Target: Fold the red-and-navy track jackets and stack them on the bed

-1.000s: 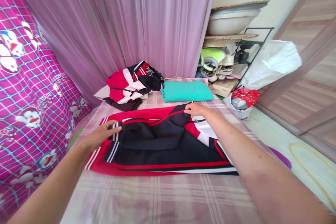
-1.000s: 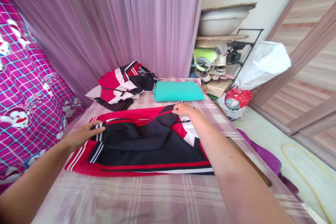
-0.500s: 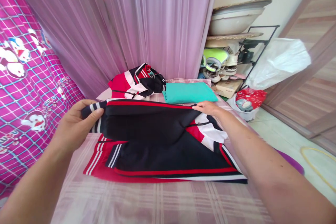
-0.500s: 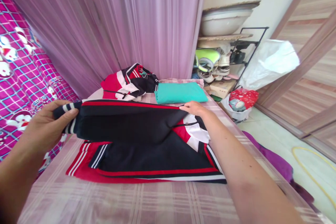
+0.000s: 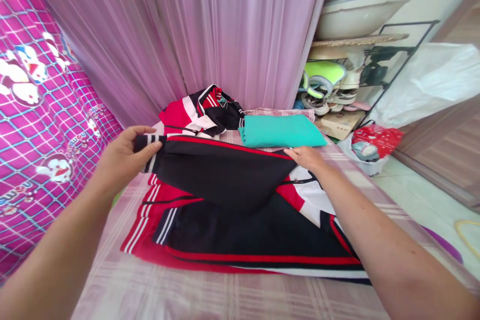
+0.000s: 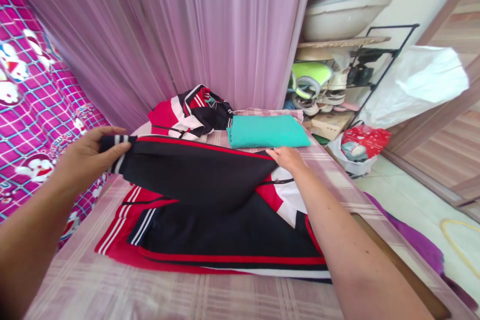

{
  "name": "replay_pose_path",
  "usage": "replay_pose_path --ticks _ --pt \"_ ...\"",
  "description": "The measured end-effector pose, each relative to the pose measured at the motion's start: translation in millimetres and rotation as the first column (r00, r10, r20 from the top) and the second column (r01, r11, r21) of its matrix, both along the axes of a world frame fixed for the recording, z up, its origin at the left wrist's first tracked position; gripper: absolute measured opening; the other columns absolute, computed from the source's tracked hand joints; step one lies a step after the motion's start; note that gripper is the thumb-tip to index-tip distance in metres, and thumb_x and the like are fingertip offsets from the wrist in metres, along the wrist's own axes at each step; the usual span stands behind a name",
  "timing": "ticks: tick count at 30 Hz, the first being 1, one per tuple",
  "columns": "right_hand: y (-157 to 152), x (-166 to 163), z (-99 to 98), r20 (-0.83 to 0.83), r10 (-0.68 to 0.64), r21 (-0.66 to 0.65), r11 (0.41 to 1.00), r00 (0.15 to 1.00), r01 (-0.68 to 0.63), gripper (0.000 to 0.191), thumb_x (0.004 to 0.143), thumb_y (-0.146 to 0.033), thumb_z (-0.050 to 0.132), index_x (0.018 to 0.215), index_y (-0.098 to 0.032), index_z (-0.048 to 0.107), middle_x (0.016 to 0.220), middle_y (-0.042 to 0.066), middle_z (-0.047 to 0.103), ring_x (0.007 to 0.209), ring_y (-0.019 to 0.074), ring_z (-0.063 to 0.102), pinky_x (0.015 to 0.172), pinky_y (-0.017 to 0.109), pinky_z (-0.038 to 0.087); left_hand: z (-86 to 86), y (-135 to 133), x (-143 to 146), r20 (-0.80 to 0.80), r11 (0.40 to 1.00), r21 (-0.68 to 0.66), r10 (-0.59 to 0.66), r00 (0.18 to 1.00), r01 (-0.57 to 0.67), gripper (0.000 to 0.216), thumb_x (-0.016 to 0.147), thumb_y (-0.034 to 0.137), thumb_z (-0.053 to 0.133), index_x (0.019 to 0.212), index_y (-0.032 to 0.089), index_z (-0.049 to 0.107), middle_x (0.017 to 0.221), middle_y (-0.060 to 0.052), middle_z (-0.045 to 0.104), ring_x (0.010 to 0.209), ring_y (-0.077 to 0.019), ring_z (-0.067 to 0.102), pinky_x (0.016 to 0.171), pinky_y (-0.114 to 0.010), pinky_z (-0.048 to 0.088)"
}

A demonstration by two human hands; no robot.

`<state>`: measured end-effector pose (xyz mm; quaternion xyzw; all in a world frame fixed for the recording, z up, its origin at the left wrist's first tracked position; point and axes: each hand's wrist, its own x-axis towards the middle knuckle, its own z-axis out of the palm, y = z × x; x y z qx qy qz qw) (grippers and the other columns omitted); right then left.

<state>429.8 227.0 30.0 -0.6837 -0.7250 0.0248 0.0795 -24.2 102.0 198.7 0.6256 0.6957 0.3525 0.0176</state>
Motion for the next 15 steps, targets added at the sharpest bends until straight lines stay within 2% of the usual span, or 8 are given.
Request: replay_pose_path --ticks 2,5,7,9,12,13,15 --pt "-4.7 -2.5 -2.4 0.022 -0.001 -0.003 1.0 1.0 0.001 0.05 0.1 -0.049 0.039 0.09 -0.021 0.079 0.098 0.011 0.077 0.093 0.024 0.069 0.077 0.029 0.045 -46.4 14.6 -25.8 -0.081 0.993 -0.104 0.048 0.996 -0.056 0.052 0.077 0.046 0.058 0.122 0.021 0.063 0.091 -0.001 0.07 0.079 -0.0168 0.065 0.074 -0.032 0.056" --pt "-15.5 -9.6 -0.9 0.041 -0.01 0.03 1.0 0.999 0.008 0.042 0.1 -0.042 0.042 0.098 -0.02 0.078 0.104 0.011 0.076 0.097 0.0243 0.068 0.082 0.031 0.046 -114.3 25.2 -60.6 -0.111 0.965 -0.248 0.062 0.992 -0.088 0.061 0.078 0.041 0.056 0.133 0.016 0.056 0.104 -0.008 0.074 0.092 -0.0229 0.07 0.084 -0.038 0.057" --pt "-24.2 -17.7 5.5 0.044 -0.033 0.079 0.996 0.999 0.029 0.036 0.099 -0.037 0.045 0.11 -0.021 0.075 0.111 0.011 0.074 0.099 0.0238 0.068 0.083 0.031 0.047 -143.8 27.0 -74.6 -0.207 0.974 -0.201 0.059 0.977 -0.101 0.055 0.08 0.039 0.053 0.129 0.014 0.06 0.118 -0.014 0.072 0.109 -0.0276 0.067 0.097 -0.044 0.053" --pt "-33.2 -32.8 16.6 0.031 -0.047 0.133 0.99 0.998 0.043 0.034 0.098 -0.034 0.046 0.118 -0.022 0.071 0.119 0.011 0.071 0.101 0.0236 0.067 0.085 0.032 0.048 -155.8 29.3 -76.5 -0.289 0.986 -0.159 0.01 0.957 -0.058 0.051 0.085 0.04 0.048 0.126 0.014 0.063 0.129 -0.016 0.068 0.121 -0.0285 0.062 0.105 -0.045 0.048" --pt "-46.1 -76.7 35.8 -0.028 0.021 0.181 0.983 0.999 -0.015 0.036 0.099 -0.031 0.042 0.121 -0.023 0.07 0.126 0.01 0.068 0.106 0.0236 0.066 0.089 0.033 0.049 -153.7 38.6 -55.7 -0.38 0.98 -0.179 -0.149 0.913 0.085 0.049 0.093 0.042 0.04 0.126 0.018 0.066 0.137 -0.012 0.064 0.129 -0.0256 0.057 0.113 -0.043 0.041" --pt "-50.3 -97.1 39.9 -0.059 0.078 0.192 0.979 0.995 -0.065 0.037 0.099 -0.03 0.041 0.123 -0.023 0.069 0.129 0.009 0.067 0.111 0.0233 0.064 0.093 0.033 0.048 -152.6 42.5 -44.6 -0.41 0.972 -0.207 -0.188 0.893 0.11 0.049 0.095 0.042 0.037 0.127 0.02 0.066 0.14 -0.011 0.062 0.132 -0.0258 0.055 0.115 -0.045 0.038" --pt "-58.1 -141.9 40.5 -0.104 0.272 0.193 0.949 0.957 -0.249 0.042 0.101 -0.034 0.037 0.13 -0.021 0.064 0.137 0.009 0.063 0.122 0.0225 0.059 0.102 0.034 0.044 -155.8 48.7 -21.6 -0.472 0.957 -0.278 -0.214 0.855 0.087 0.051 0.097 0.044 0.036 0.132 0.022 0.063 0.146 -0.011 0.057 0.137 -0.0292 0.049 0.116 -0.055 0.033"
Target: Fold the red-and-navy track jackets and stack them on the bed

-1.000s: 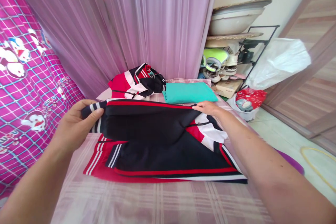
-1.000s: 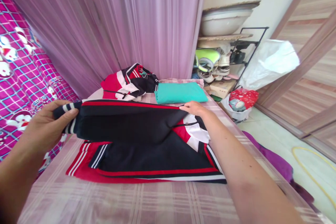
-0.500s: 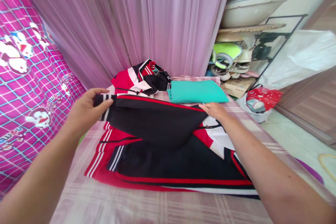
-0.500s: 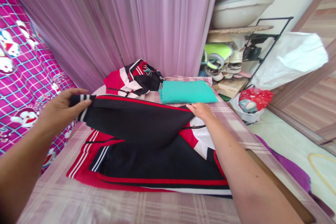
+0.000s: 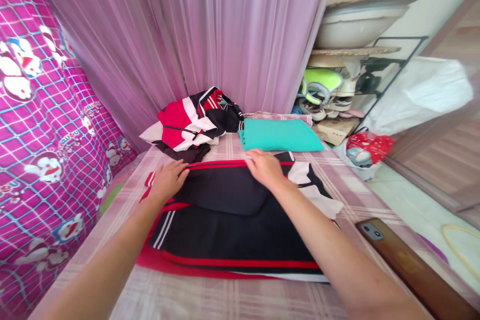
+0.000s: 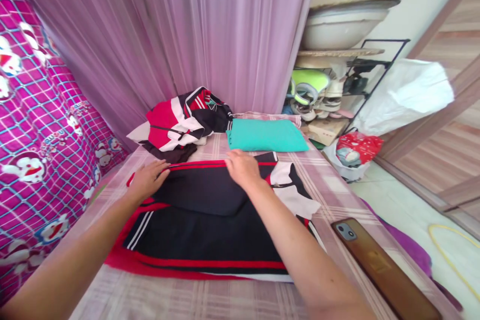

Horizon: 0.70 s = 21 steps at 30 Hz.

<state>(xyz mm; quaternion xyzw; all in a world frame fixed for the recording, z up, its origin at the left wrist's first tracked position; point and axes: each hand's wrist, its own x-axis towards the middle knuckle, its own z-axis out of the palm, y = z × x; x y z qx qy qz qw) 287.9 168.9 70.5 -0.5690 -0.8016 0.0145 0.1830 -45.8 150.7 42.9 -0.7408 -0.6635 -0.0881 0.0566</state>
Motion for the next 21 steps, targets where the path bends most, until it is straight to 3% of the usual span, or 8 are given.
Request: replay_pose_path --ticks 3,5,7,11,15,18,21 --pt "-7.1 -58.2 -19.0 -0.02 0.205 -0.076 0.976 0.979 -0.206 0.053 0.102 -0.044 0.035 0.146 -0.02 0.05 0.155 0.01 0.045 0.142 0.0239 0.041 0.117 0.043 0.028 -17.9 1.6 23.7 -0.11 0.994 -0.08 0.069 0.992 -0.078 0.059 0.096 0.051 0.038 0.145 0.022 0.051 0.155 -0.015 0.046 0.144 -0.0356 0.038 0.114 -0.066 0.027" --pt "-7.1 -77.6 -38.1 0.008 0.212 -0.21 0.956 0.977 -0.206 0.06 0.101 -0.051 0.031 0.152 -0.021 0.042 0.162 0.011 0.034 0.149 0.0264 0.027 0.122 0.052 0.014 -31.1 -0.9 28.2 -0.141 0.99 -0.101 0.083 0.987 -0.097 0.065 0.095 0.055 0.039 0.151 0.022 0.044 0.157 -0.015 0.041 0.146 -0.0368 0.034 0.114 -0.067 0.025" --pt "-3.6 -77.1 -54.5 0.041 0.157 -0.294 0.946 0.987 -0.139 0.065 0.101 -0.056 0.026 0.156 -0.023 0.036 0.165 0.01 0.027 0.152 0.0271 0.019 0.122 0.054 0.005 -39.5 -3.1 26.4 -0.141 0.99 -0.102 0.081 0.987 -0.095 0.066 0.095 0.057 0.037 0.152 0.023 0.041 0.158 -0.014 0.04 0.147 -0.0365 0.033 0.115 -0.066 0.025" --pt "8.8 -30.4 -69.2 0.091 -0.046 -0.332 0.94 0.995 0.074 0.066 0.101 -0.057 0.021 0.158 -0.024 0.031 0.166 0.01 0.023 0.153 0.0269 0.016 0.121 0.054 0.006 -42.8 -3.5 20.4 -0.117 0.994 -0.078 0.067 0.991 -0.077 0.066 0.096 0.058 0.036 0.152 0.024 0.041 0.157 -0.014 0.042 0.145 -0.0363 0.036 0.115 -0.065 0.025" --pt "17.6 30.3 -72.9 0.18 -0.277 -0.305 0.897 0.944 0.321 0.064 0.103 -0.052 0.019 0.157 -0.021 0.032 0.165 0.01 0.025 0.152 0.026 0.019 0.121 0.051 0.012 -43.8 -2.9 20.2 -0.111 0.996 -0.049 0.063 0.992 -0.069 0.066 0.096 0.058 0.035 0.151 0.023 0.043 0.156 -0.015 0.044 0.144 -0.0362 0.037 0.114 -0.065 0.026" --pt "19.2 55.5 -76.3 0.228 -0.358 -0.258 0.875 0.905 0.411 0.062 0.103 -0.048 0.021 0.156 -0.018 0.034 0.164 0.012 0.027 0.151 0.0253 0.023 0.12 0.045 0.016 -45.1 -3.9 21.5 -0.099 0.998 -0.023 0.058 0.993 -0.06 0.063 0.096 0.057 0.035 0.15 0.025 0.045 0.155 -0.014 0.046 0.143 -0.0349 0.039 0.115 -0.064 0.026" --pt "19.8 58.8 -75.6 0.251 -0.377 -0.249 0.865 0.891 0.436 0.062 0.103 -0.047 0.022 0.156 -0.017 0.035 0.163 0.013 0.03 0.149 0.0263 0.026 0.12 0.044 0.018 -45.1 -5.2 23.5 -0.078 0.998 -0.023 0.064 0.995 -0.066 0.062 0.097 0.057 0.035 0.149 0.025 0.047 0.153 -0.013 0.048 0.142 -0.035 0.04 0.115 -0.064 0.026"
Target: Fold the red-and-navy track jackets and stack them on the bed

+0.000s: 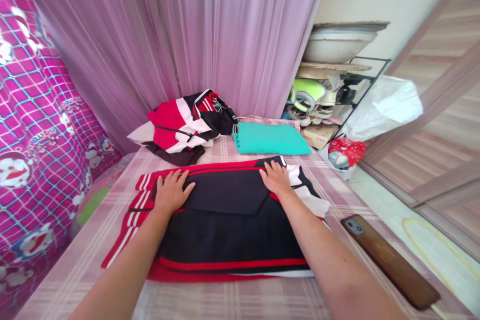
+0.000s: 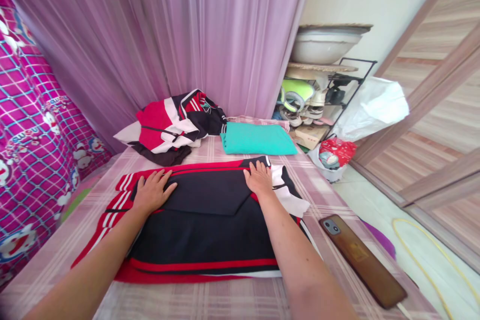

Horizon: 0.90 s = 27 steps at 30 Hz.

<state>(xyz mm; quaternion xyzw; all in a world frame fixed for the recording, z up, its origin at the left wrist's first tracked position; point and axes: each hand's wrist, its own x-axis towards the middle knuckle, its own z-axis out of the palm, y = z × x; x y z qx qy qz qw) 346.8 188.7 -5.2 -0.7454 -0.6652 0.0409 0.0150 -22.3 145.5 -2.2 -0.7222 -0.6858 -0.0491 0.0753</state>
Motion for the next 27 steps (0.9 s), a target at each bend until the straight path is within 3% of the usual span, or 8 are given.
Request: replay_pose_path --ticks 5,8,10,12,20,27 --pt "-2.6 -33.5 17.6 -0.002 -0.03 0.051 0.998 1.0 0.03 0.062 0.102 -0.045 0.027 0.154 -0.013 0.039 0.162 0.017 0.031 0.148 0.0304 0.028 0.119 0.049 0.019 -0.1 0.0 3.0 0.006 1.0 -0.007 0.019 1.0 -0.019 0.064 0.097 0.058 0.034 0.149 0.024 0.046 0.154 -0.014 0.047 0.142 -0.0359 0.039 0.115 -0.063 0.025" --pt "-11.7 -67.7 24.4 -0.032 0.127 0.154 0.981 0.991 -0.12 0.061 0.102 -0.047 0.025 0.156 -0.019 0.036 0.165 0.013 0.025 0.151 0.0285 0.021 0.121 0.051 0.013 -1.6 0.9 2.3 0.01 1.0 -0.008 0.017 1.0 -0.017 0.064 0.097 0.058 0.034 0.149 0.025 0.046 0.154 -0.014 0.047 0.142 -0.0358 0.039 0.115 -0.063 0.025" --pt "-19.5 -85.1 21.6 -0.07 0.251 0.095 0.965 0.965 -0.244 0.061 0.102 -0.05 0.023 0.157 -0.024 0.033 0.166 0.01 0.024 0.152 0.0264 0.017 0.121 0.052 0.01 -2.6 1.3 1.2 0.018 1.0 -0.003 0.013 1.0 -0.013 0.064 0.096 0.059 0.034 0.149 0.024 0.047 0.154 -0.014 0.047 0.142 -0.036 0.039 0.115 -0.063 0.024" --pt "-26.1 -91.4 14.7 -0.109 0.288 0.006 0.957 0.951 -0.289 0.062 0.102 -0.053 0.023 0.158 -0.027 0.031 0.166 0.008 0.023 0.153 0.0256 0.015 0.121 0.054 0.011 -3.3 1.7 0.2 0.028 1.0 0.008 0.009 1.0 -0.009 0.064 0.096 0.059 0.034 0.149 0.025 0.047 0.153 -0.015 0.048 0.142 -0.036 0.04 0.115 -0.063 0.025" --pt "-40.5 -38.2 2.6 -0.037 0.077 -0.023 0.997 0.996 -0.078 0.061 0.103 -0.05 0.023 0.157 -0.025 0.032 0.166 0.01 0.024 0.152 0.0262 0.02 0.12 0.052 0.016 -1.9 3.3 0.9 0.032 1.0 -0.011 0.016 0.999 -0.016 0.064 0.096 0.059 0.033 0.149 0.026 0.047 0.155 -0.014 0.046 0.142 -0.036 0.04 0.115 -0.063 0.025" --pt "-45.2 -23.0 5.4 0.015 0.038 -0.053 0.998 0.999 -0.037 0.059 0.103 -0.047 0.024 0.156 -0.024 0.034 0.165 0.011 0.025 0.152 0.0259 0.021 0.12 0.053 0.019 1.1 -0.8 4.9 0.064 1.0 -0.013 0.018 0.998 -0.018 0.064 0.096 0.059 0.032 0.149 0.026 0.047 0.155 -0.014 0.045 0.144 -0.0352 0.038 0.115 -0.062 0.025"
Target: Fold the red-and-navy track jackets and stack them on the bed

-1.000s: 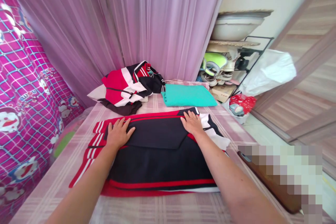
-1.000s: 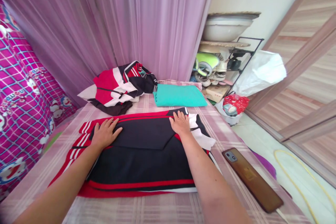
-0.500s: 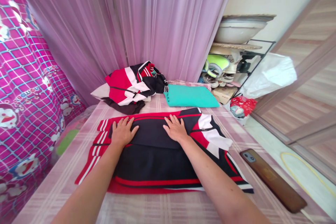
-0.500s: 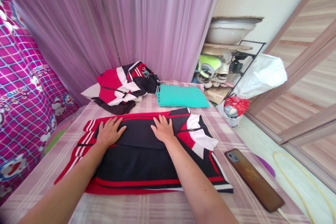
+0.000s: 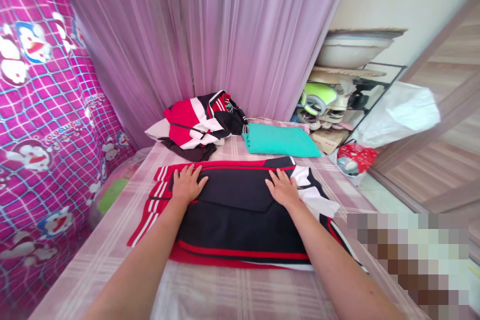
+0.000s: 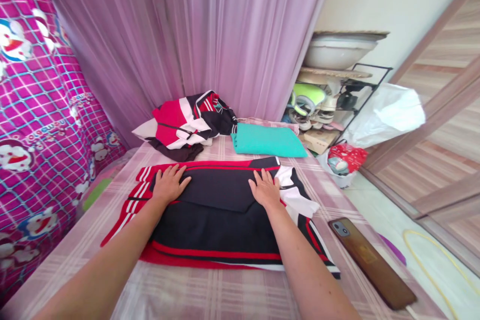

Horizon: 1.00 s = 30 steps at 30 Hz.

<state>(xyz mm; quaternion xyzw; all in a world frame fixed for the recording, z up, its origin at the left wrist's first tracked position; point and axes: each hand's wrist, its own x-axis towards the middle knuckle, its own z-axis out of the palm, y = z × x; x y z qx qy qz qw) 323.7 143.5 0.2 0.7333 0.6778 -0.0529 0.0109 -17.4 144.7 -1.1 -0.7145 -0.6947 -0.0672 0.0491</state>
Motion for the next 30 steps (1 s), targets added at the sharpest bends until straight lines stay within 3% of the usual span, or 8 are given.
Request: replay_pose_path --ticks 3,6,8,12,17,21,25,30 --pt "-3.8 -12.4 15.1 -0.019 -0.023 -0.025 0.999 1.0 0.022 0.059 0.102 -0.047 0.026 0.155 -0.023 0.038 0.164 0.012 0.029 0.15 0.0277 0.025 0.118 0.055 0.022 0.4 -0.8 0.2 0.006 1.0 0.007 0.002 1.0 -0.002 0.063 0.096 0.059 0.032 0.148 0.027 0.048 0.154 -0.013 0.047 0.143 -0.0346 0.039 0.115 -0.062 0.025" --pt "-23.1 -32.8 25.2 -0.047 0.05 0.101 0.994 0.998 -0.045 0.059 0.102 -0.047 0.027 0.156 -0.025 0.036 0.165 0.011 0.026 0.151 0.028 0.022 0.119 0.056 0.019 0.6 -0.8 -0.2 0.008 1.0 0.013 0.002 1.0 -0.002 0.063 0.097 0.059 0.032 0.148 0.027 0.048 0.153 -0.013 0.048 0.142 -0.0345 0.04 0.115 -0.062 0.025" --pt "-42.7 -45.8 21.9 -0.06 0.142 0.159 0.979 0.988 -0.131 0.058 0.102 -0.048 0.028 0.156 -0.028 0.035 0.165 0.009 0.025 0.152 0.0271 0.02 0.12 0.056 0.015 0.7 -0.9 -0.5 0.01 1.0 0.017 -0.003 1.0 0.003 0.063 0.097 0.059 0.032 0.148 0.027 0.048 0.154 -0.013 0.048 0.142 -0.0343 0.039 0.115 -0.062 0.025" --pt "-74.7 -57.4 3.0 -0.078 0.215 0.06 0.976 0.973 -0.211 0.057 0.102 -0.049 0.029 0.153 -0.028 0.041 0.164 0.009 0.03 0.151 0.0271 0.024 0.12 0.056 0.014 1.0 -1.9 -0.5 0.021 1.0 -0.003 -0.009 1.0 0.009 0.064 0.096 0.059 0.033 0.149 0.026 0.046 0.155 -0.013 0.046 0.143 -0.0349 0.038 0.116 -0.063 0.024" --pt "-79.0 -55.4 -2.9 -0.078 0.2 0.063 0.979 0.977 -0.196 0.057 0.102 -0.049 0.029 0.153 -0.027 0.041 0.164 0.009 0.029 0.151 0.0266 0.024 0.12 0.055 0.014 4.4 6.6 -4.6 0.055 0.996 -0.086 -0.001 0.999 0.006 0.066 0.097 0.059 0.03 0.151 0.025 0.042 0.159 -0.013 0.04 0.147 -0.034 0.032 0.117 -0.063 0.022" --pt "-76.7 -55.6 -1.1 -0.079 0.206 0.09 0.976 0.975 -0.199 0.057 0.102 -0.05 0.029 0.153 -0.027 0.042 0.163 0.009 0.031 0.15 0.0269 0.025 0.12 0.056 0.015 14.6 12.0 -15.8 0.128 0.99 -0.137 -0.019 0.992 0.036 0.057 0.1 0.049 0.028 0.15 0.028 0.043 0.159 -0.01 0.04 0.148 -0.0287 0.033 0.116 -0.06 0.027" --pt "-77.1 -56.1 -2.8 -0.076 0.202 0.087 0.977 0.976 -0.195 0.057 0.102 -0.05 0.028 0.153 -0.027 0.042 0.163 0.009 0.031 0.15 0.0266 0.024 0.119 0.055 0.016 20.3 -21.5 -24.4 0.107 0.994 -0.04 -0.097 0.99 0.102 0.056 0.1 0.048 0.031 0.147 0.023 0.048 0.158 -0.011 0.041 0.148 -0.029 0.034 0.119 -0.057 0.025" --pt "-76.9 -56.0 -5.0 -0.048 0.195 0.079 0.978 0.98 -0.191 0.057 0.103 -0.048 0.028 0.153 -0.027 0.041 0.164 0.009 0.03 0.15 0.0258 0.024 0.119 0.055 0.015 5.4 -90.5 -22.8 0.014 0.989 0.009 -0.147 0.989 0.147 0.056 0.1 0.051 0.032 0.145 0.024 0.053 0.155 -0.01 0.046 0.144 -0.0317 0.039 0.119 -0.061 0.023"
